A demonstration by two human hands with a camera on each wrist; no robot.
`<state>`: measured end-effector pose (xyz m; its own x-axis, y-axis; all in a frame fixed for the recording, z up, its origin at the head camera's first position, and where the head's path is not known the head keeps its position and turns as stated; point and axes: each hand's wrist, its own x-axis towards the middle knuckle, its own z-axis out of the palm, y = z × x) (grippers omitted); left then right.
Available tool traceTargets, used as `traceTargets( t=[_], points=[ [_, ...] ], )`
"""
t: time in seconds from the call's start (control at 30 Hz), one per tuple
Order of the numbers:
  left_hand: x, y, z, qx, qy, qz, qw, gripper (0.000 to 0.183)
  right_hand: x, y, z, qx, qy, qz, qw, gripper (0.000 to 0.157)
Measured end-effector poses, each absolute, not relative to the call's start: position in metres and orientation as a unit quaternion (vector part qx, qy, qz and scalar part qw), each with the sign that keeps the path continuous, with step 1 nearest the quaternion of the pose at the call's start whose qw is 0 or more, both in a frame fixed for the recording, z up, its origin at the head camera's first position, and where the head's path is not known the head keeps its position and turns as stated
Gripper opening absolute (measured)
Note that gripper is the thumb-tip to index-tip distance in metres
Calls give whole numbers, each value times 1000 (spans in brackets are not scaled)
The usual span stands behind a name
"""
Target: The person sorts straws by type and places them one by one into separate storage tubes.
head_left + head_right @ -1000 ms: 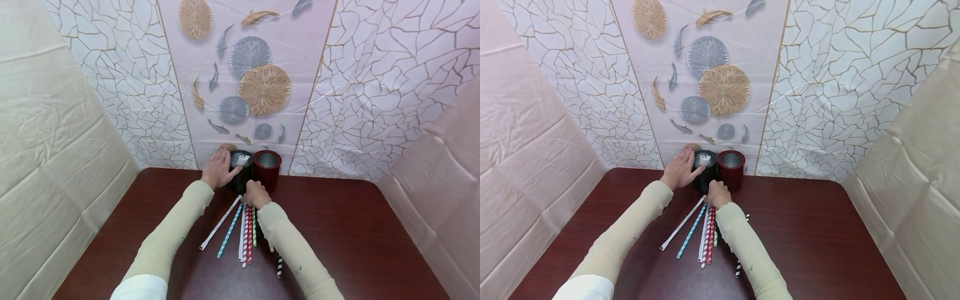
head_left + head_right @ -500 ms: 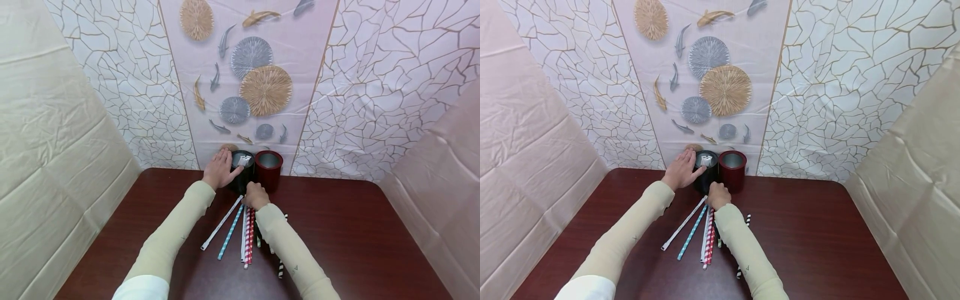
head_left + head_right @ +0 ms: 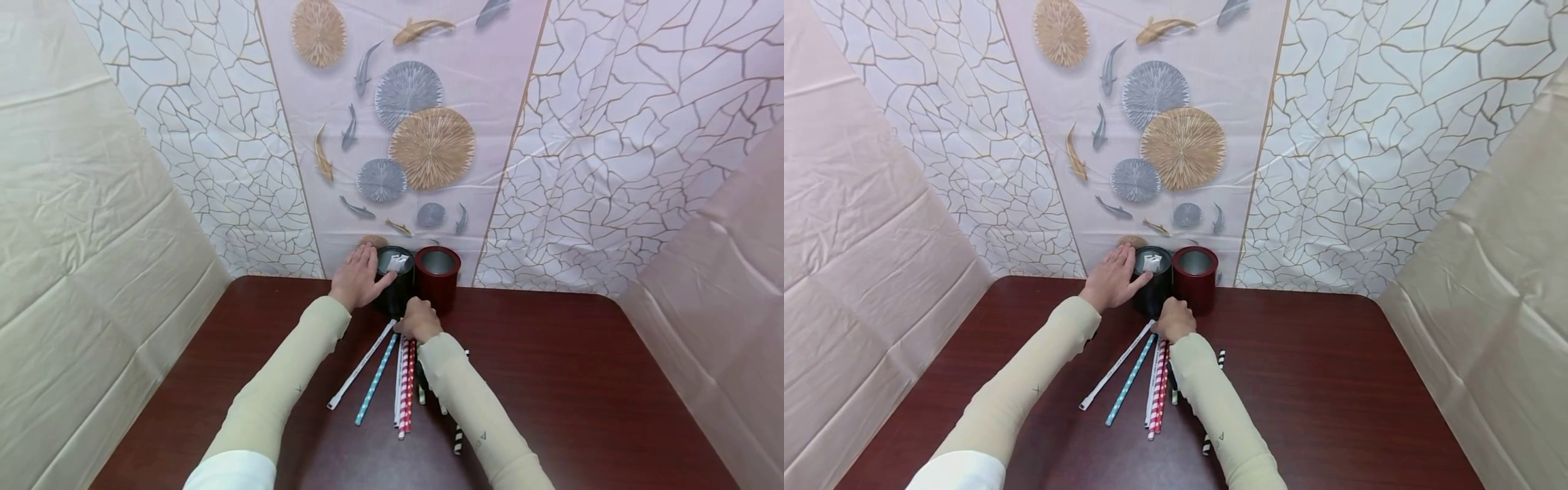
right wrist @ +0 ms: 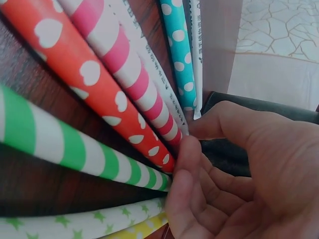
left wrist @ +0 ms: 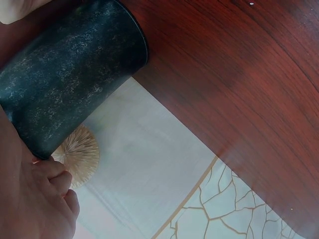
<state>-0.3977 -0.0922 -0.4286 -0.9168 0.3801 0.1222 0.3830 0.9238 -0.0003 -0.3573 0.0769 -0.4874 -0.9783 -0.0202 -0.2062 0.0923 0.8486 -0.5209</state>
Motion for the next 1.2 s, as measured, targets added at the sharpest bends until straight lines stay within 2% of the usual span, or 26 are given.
traceTargets(
  t=[0.23, 0.53, 0.8, 1.03, 1.2],
  points=[
    [-396, -92, -426, -193, -980, 4, 53, 90, -359, 82, -489, 22, 952, -287, 102, 43],
    [-397, -93, -426, -193, -980, -3, 45, 91, -352, 87, -477, 17, 946, -310, 94, 33],
    [-397, -93, -427, -194, -980, -5, 49, 91, -348, 92, -465, 19, 950, -297, 93, 39],
    [-396, -92, -426, -193, -980, -7, 46, 90, -340, 100, -448, 1, 956, -280, 83, 27],
    [-395, -91, -425, -193, -980, -5, 46, 91, -329, 110, -431, -25, 957, -282, 66, 34]
  ],
)
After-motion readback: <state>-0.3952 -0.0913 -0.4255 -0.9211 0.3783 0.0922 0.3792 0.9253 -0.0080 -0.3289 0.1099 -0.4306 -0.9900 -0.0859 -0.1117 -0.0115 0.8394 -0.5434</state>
